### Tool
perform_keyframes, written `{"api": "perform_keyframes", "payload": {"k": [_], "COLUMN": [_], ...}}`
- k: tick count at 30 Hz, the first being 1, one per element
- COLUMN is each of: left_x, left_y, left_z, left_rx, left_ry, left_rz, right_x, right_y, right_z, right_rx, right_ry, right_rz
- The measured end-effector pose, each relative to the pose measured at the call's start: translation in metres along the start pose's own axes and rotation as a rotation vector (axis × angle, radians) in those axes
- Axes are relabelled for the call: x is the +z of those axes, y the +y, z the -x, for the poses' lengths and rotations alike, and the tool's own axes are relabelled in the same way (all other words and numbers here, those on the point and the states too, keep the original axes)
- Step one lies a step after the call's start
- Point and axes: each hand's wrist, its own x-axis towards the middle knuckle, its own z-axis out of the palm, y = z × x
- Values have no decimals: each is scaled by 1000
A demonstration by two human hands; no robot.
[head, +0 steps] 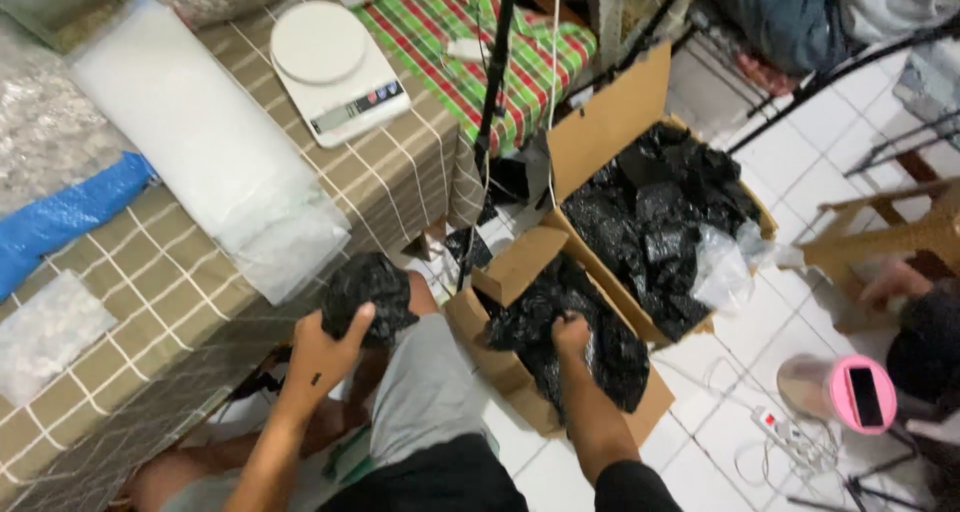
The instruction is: The person scoops small white stones from a large bag into a small plastic bag using a green scoop, weighs it on a digital scale, and then places the small bag into a larger black shipping bag which they seal.
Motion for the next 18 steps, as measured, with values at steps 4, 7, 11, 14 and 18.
{"api": "perform_keyframes", "payload": {"k": [4,7,11,14,18], "left_x": [-24,-21,-34,-51,-52], "left_y": [77,2,54,120,98], "left_z": [1,-12,-13,-6,-1], "left_rx": [-29,-22,-153,-309,-261], "left_ry": [-116,-90,-11,-5,23], "left_rz": [59,87,169,155,408], "right_x": [44,-40,17,49,32], "right_y": [-39,-165,-166,-162,-102], "right_z": [-46,25,-11,-40,-52], "right_rx": [210,-41,294,239,171], "right_ry": [345,-310,-440,-330,-29], "right_rz": [-350,187,-641,-543,-345]}}
